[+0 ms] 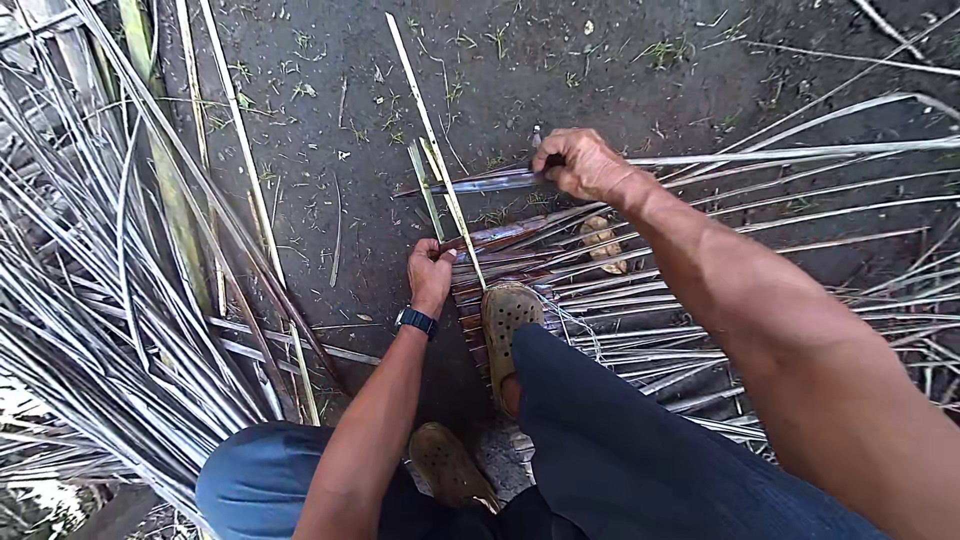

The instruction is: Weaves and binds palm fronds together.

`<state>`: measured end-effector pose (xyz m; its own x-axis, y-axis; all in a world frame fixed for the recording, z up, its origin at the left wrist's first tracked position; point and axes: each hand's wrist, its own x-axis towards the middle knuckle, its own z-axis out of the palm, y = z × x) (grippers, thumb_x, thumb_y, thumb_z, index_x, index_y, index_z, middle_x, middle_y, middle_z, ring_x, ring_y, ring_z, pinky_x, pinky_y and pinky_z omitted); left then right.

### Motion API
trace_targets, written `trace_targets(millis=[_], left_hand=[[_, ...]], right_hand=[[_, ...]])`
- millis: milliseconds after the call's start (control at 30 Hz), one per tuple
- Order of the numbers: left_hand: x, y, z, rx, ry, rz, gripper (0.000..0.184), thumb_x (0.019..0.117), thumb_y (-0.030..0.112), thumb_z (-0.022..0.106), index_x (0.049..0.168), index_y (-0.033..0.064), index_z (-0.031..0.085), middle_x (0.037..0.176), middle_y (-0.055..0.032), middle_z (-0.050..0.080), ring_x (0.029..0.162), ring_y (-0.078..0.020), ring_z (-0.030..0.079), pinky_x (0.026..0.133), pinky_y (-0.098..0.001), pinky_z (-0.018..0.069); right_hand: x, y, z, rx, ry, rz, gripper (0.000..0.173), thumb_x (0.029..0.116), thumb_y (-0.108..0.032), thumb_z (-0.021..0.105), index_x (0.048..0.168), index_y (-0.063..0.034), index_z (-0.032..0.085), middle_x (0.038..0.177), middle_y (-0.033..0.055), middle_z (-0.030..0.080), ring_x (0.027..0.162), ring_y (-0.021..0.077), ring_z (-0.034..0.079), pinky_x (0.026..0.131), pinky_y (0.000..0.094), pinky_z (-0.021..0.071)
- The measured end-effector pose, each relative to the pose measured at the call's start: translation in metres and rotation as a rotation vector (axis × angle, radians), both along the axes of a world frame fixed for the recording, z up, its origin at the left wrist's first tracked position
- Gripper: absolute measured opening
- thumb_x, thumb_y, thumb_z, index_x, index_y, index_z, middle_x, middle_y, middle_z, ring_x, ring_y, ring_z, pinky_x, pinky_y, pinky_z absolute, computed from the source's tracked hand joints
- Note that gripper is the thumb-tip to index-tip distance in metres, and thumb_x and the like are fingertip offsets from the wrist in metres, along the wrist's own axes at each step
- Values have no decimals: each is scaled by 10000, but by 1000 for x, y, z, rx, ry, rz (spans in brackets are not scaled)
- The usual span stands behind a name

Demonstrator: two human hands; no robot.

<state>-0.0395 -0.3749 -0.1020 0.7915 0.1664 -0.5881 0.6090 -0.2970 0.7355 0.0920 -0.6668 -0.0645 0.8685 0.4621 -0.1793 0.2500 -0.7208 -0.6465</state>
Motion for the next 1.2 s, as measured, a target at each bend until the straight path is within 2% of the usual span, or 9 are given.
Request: trace_targets(millis=[233,467,533,667,800,967,1033,1100,1200], left_hand=[[-23,3,16,-306,111,319,268,1026,323,638,1154,93,679,1017,-44,666,816,-127,603,705,-313,511],[-4,15,11,-343,197,444,408,1085,413,513,1255,58,618,1030,-89,757,661,-68,630,509,-209,402],[-5,19,14,-310,153,392,422,1079,430,519,1158,46,674,999,-73,770,561,-39,566,467,-196,368],[-8,25,13,-294,121,382,390,1049,406,591,1094,39,718,868,-75,776,522,-44,565,473,-202,398],[-11,27,14,-315,102,386,368,1057,382,574,1090,42,710,809,-68,772,480,-45,527,476,-213,404],[-10,28,1,-167,-32,239,405,1100,367,492,1190,15,670,919,-117,782,714,-169,735,634,-322,580],[-9,24,-1,183,-129,28,415,1102,362,458,1167,33,702,981,-93,774,891,-190,741,856,-423,596],[-6,18,5,451,-212,-174,418,1094,323,445,1177,7,707,1149,-173,725,1135,-314,680,1055,-546,494],[15,-3,20,683,-232,-539,289,1017,209,517,1100,12,711,1116,-188,711,1095,-346,680,974,-561,515]], right_hand=[[-26,109,-49,96,152,194,131,813,26,688,882,-67,749,949,106,731,939,276,702,882,525,563],[-28,119,-44,94,184,230,143,845,-16,690,921,-91,785,959,97,747,957,261,704,914,499,546],[-28,117,-43,90,147,235,156,850,-7,679,915,-98,788,967,89,752,983,260,701,939,484,541],[-52,116,-18,-66,-42,108,191,871,9,593,961,-55,749,1097,137,702,1128,333,627,979,486,522],[-101,127,7,-79,-142,-180,263,937,-77,575,1149,-36,725,1073,169,686,1032,335,681,872,489,577],[-115,128,-30,-67,14,-209,333,958,-200,699,1246,-35,677,1120,190,648,1033,354,669,889,508,574],[-110,128,-42,-62,44,-218,294,964,-213,695,1207,-47,701,1118,187,632,1011,349,663,876,506,576],[-106,129,-46,-66,66,-225,272,959,-209,696,1179,-51,711,1119,186,625,997,348,662,849,511,577],[-103,128,-53,-54,90,-226,225,957,-195,678,1135,-63,714,1102,179,618,973,336,661,831,513,576]])
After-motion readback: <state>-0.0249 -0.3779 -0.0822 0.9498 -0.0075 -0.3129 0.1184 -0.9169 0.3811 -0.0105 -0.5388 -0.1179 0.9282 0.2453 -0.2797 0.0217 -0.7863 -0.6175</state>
